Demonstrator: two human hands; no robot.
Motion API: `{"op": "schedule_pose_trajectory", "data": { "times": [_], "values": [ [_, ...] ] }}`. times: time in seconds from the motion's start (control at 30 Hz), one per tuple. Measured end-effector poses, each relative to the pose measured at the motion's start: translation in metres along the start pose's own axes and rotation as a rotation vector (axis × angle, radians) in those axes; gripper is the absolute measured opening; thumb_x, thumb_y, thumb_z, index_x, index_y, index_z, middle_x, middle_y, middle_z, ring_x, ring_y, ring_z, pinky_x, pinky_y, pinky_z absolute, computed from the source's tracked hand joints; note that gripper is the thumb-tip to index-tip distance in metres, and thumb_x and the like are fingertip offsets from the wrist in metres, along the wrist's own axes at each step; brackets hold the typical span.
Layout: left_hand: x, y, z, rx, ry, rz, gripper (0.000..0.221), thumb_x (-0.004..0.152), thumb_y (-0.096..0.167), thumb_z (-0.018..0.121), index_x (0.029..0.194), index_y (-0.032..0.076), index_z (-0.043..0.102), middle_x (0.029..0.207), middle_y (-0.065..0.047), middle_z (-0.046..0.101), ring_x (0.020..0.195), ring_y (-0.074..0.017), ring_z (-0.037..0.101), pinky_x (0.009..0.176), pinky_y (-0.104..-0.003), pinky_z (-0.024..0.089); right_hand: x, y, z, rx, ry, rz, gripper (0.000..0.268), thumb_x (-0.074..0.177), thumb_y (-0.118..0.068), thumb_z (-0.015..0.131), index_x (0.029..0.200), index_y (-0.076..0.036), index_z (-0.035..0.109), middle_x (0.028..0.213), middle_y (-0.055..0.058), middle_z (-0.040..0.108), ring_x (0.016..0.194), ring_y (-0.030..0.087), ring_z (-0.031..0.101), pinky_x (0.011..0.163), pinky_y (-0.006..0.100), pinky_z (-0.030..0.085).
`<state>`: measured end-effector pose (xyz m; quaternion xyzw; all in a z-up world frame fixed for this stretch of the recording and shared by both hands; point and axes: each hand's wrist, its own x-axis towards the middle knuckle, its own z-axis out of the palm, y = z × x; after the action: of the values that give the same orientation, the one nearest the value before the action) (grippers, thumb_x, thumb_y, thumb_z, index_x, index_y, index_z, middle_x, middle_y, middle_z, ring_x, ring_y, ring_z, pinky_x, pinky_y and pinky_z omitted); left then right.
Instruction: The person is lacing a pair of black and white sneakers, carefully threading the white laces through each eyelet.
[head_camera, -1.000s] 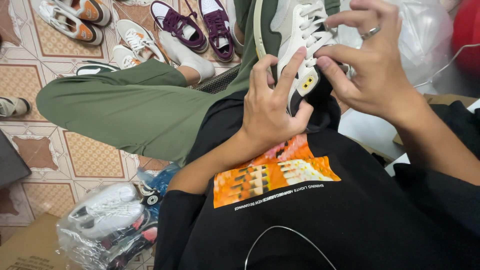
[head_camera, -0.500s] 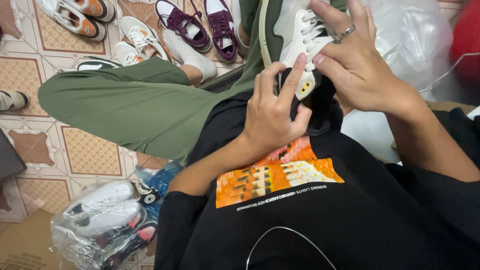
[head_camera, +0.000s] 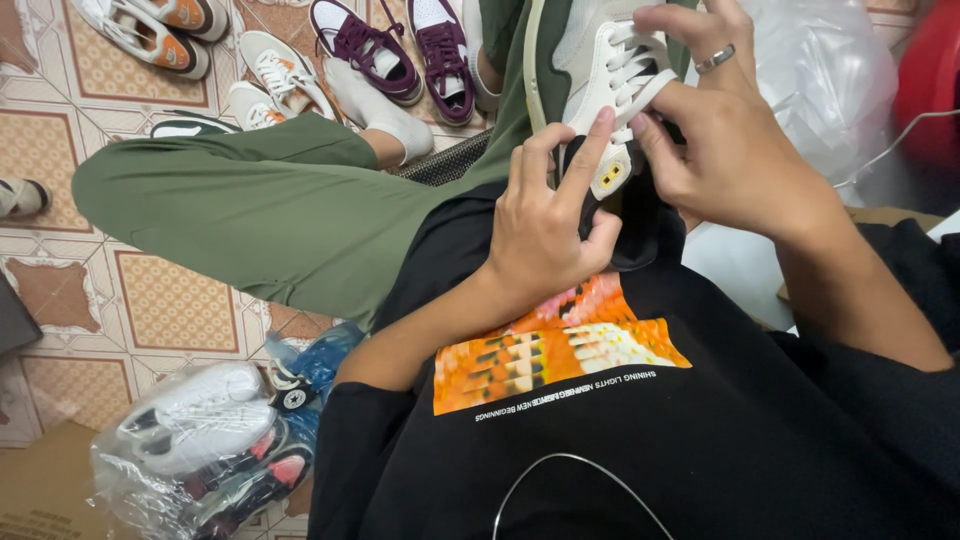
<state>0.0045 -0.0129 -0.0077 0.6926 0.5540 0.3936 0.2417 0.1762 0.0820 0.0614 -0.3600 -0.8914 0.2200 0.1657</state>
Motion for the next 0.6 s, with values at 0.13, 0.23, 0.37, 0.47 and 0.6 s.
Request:
{"op": "schedule_pose_trajectory", "data": {
  "times": [0.13,0.23,0.37,0.47,0.6],
  "values": [
    [-0.002,-0.001,0.001,0.022,-0.001,-0.006,0.084,0.078,0.009,0.071,0.158,0.016,0.044,0.14,-0.019,0.05,0.112,-0.0361,0.058,0.082,-0.036,0.06,-0.001,-0.004,-0.003,-0.046,0.069,-0.086,0.019,0.089,0.014,0.07,0.108,0.012,0.073,0.155,0.022,0.046,0.149,0.047,0.033,0.123,0.054,0.037],
    [-0.001,-0.001,0.001,0.022,-0.012,-0.01,0.085,0.077,0.007,0.071,0.157,0.017,0.045,0.14,-0.018,0.05,0.11,-0.0353,0.057,0.079,-0.036,0.057,-0.001,-0.002,-0.003,-0.015,0.097,-0.139,0.021,0.088,0.019,0.07,0.108,0.014,0.071,0.152,0.022,0.049,0.153,0.047,0.038,0.125,0.053,0.043],
    [0.0,-0.003,0.001,0.002,-0.016,-0.013,0.084,0.076,0.007,0.07,0.156,0.016,0.046,0.14,-0.015,0.05,0.102,-0.0295,0.051,0.079,-0.033,0.054,-0.006,0.007,-0.007,-0.065,0.054,-0.181,0.016,0.091,0.015,0.075,0.082,0.01,0.063,0.151,0.023,0.053,0.156,0.045,0.037,0.127,0.052,0.044],
    [0.002,-0.005,0.0,-0.041,-0.036,-0.044,0.081,0.078,0.007,0.068,0.155,0.019,0.047,0.138,-0.014,0.049,0.103,-0.0285,0.052,0.082,-0.035,0.057,-0.009,0.008,-0.012,-0.128,0.056,-0.211,0.014,0.09,0.014,0.078,0.087,0.007,0.066,0.146,0.023,0.058,0.155,0.043,0.04,0.125,0.051,0.047],
    [0.002,-0.008,0.002,-0.053,-0.07,-0.085,0.081,0.079,0.005,0.065,0.156,0.022,0.047,0.136,-0.014,0.047,0.1,-0.026,0.053,0.077,-0.034,0.056,-0.02,0.009,-0.026,-0.299,-0.031,-0.213,0.015,0.09,0.008,0.077,0.086,0.004,0.063,0.145,0.02,0.055,0.155,0.042,0.034,0.127,0.053,0.044]
  ]
}}
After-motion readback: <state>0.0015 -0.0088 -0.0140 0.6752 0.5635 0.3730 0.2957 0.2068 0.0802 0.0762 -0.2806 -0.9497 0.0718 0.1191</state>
